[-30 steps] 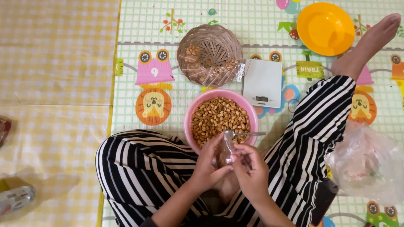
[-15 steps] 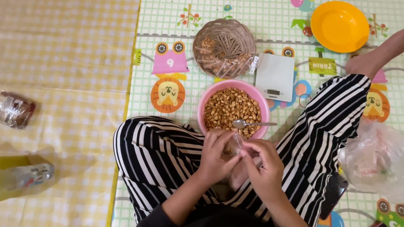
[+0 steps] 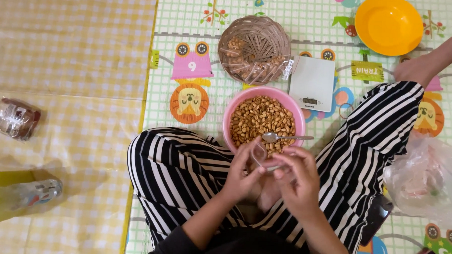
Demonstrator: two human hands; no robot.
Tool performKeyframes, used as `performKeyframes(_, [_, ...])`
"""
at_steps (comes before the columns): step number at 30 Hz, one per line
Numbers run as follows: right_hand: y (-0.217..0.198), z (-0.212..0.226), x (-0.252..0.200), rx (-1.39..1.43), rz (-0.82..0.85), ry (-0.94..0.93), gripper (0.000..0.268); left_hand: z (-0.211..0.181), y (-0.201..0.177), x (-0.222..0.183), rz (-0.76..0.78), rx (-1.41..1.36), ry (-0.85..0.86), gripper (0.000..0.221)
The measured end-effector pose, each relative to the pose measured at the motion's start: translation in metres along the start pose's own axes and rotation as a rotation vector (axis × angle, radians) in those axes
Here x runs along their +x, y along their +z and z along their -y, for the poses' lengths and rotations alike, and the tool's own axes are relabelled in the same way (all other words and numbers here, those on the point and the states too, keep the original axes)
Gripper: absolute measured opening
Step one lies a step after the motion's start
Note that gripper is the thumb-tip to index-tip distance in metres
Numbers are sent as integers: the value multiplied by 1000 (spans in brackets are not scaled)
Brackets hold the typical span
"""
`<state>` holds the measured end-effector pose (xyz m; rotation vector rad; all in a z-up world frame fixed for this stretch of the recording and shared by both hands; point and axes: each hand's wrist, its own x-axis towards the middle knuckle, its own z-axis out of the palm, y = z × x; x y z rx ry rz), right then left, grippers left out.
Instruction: Scooping peanuts from a bowl into small plastic bags and weighing them on a digital scale.
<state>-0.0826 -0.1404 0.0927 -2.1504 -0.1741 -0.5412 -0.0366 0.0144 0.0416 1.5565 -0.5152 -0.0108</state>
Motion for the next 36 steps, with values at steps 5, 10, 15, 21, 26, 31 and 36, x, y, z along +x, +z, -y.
performKeyframes(5, [-40, -69, 38, -170, -87, 228, 20, 9, -20, 4, -104, -399, -124, 63])
performKeyframes(10, [-34, -140, 34, -346, 168, 729, 47, 20, -25, 15, -164, -255, -94, 56])
performKeyframes(15, [-20, -178, 5, -300, 169, 962, 29, 34, -18, 13, -175, -225, -135, 52])
performKeyframes(21, [-1, -142, 20, 412, -190, 860, 13, 44, -18, 16, -58, -333, -180, 58])
performKeyframes(26, [-1, -135, 22, 258, -261, 691, 18, 38, -18, 13, -59, -395, -260, 57])
performKeyframes(31, [-4, -128, 20, 4, -228, 408, 15, 38, -11, 11, -108, -442, -288, 54])
performKeyframes(36, [4, -117, 22, -323, -56, 93, 13, 25, -13, 16, -134, -420, -251, 49])
